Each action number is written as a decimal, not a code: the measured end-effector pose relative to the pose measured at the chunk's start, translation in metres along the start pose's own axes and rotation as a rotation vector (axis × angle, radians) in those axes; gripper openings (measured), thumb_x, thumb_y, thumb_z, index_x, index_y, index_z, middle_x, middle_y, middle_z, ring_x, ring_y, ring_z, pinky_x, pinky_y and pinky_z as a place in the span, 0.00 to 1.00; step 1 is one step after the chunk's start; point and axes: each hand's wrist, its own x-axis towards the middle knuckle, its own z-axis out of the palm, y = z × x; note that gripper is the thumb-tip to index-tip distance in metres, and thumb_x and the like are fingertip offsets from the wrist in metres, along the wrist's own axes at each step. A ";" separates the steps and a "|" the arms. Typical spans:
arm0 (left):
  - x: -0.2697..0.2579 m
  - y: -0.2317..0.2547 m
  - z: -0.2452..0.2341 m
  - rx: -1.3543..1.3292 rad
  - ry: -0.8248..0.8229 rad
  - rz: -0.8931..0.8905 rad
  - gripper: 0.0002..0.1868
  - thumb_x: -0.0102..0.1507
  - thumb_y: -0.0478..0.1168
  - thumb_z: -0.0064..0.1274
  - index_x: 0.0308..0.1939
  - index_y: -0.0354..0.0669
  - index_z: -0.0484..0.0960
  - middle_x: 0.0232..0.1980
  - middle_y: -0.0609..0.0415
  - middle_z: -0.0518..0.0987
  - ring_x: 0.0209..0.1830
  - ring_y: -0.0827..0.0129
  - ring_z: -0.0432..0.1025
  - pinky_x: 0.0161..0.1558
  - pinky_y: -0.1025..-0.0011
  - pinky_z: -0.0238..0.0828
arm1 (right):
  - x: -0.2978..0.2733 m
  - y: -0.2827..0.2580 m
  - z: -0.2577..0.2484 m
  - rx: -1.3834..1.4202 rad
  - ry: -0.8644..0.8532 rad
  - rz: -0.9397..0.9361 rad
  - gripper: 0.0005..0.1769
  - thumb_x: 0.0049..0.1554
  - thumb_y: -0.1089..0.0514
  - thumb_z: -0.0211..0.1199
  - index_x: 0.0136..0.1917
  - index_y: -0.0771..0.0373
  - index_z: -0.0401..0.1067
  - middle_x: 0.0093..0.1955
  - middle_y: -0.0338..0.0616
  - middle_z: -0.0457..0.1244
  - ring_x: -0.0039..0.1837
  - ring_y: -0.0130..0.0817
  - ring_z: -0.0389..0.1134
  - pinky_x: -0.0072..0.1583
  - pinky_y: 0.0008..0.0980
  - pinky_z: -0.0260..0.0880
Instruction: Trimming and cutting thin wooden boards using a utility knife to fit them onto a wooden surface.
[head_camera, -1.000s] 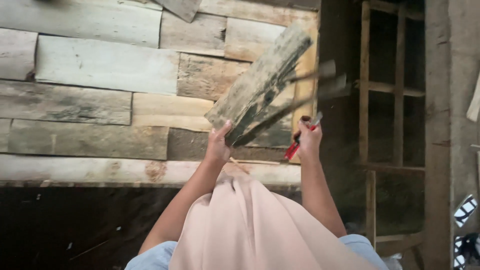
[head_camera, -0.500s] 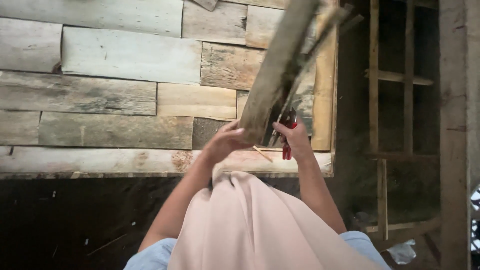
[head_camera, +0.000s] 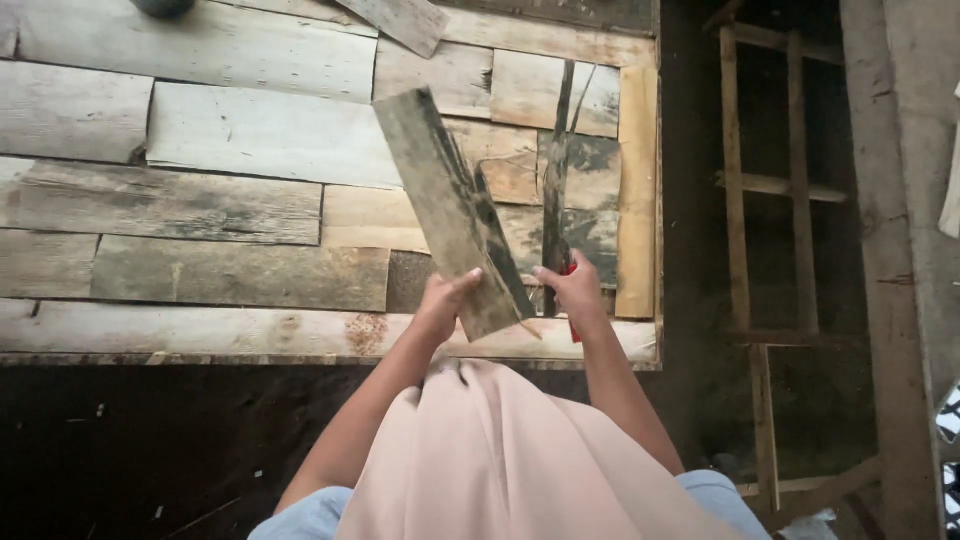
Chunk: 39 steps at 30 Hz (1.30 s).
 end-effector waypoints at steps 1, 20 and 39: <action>-0.008 0.007 0.007 0.002 0.000 -0.003 0.29 0.55 0.42 0.75 0.54 0.29 0.83 0.45 0.39 0.84 0.42 0.49 0.81 0.46 0.46 0.77 | 0.004 0.005 -0.001 0.001 0.000 0.003 0.26 0.43 0.49 0.81 0.53 0.55 0.75 0.37 0.43 0.67 0.27 0.37 0.68 0.30 0.30 0.71; -0.035 0.019 -0.005 0.482 -0.163 -0.088 0.19 0.53 0.32 0.66 0.48 0.30 0.86 0.40 0.40 0.82 0.42 0.55 0.76 0.48 0.53 0.73 | 0.061 0.127 -0.140 0.315 0.688 0.068 0.13 0.52 0.54 0.76 0.44 0.63 0.76 0.31 0.48 0.65 0.28 0.39 0.67 0.31 0.34 0.67; 0.009 0.001 -0.013 0.681 0.106 0.455 0.19 0.64 0.48 0.59 0.57 0.49 0.86 0.53 0.49 0.85 0.60 0.56 0.76 0.63 0.62 0.69 | -0.001 0.021 -0.064 0.866 0.104 0.272 0.20 0.56 0.57 0.73 0.38 0.64 0.62 0.31 0.37 0.52 0.29 0.31 0.64 0.30 0.30 0.71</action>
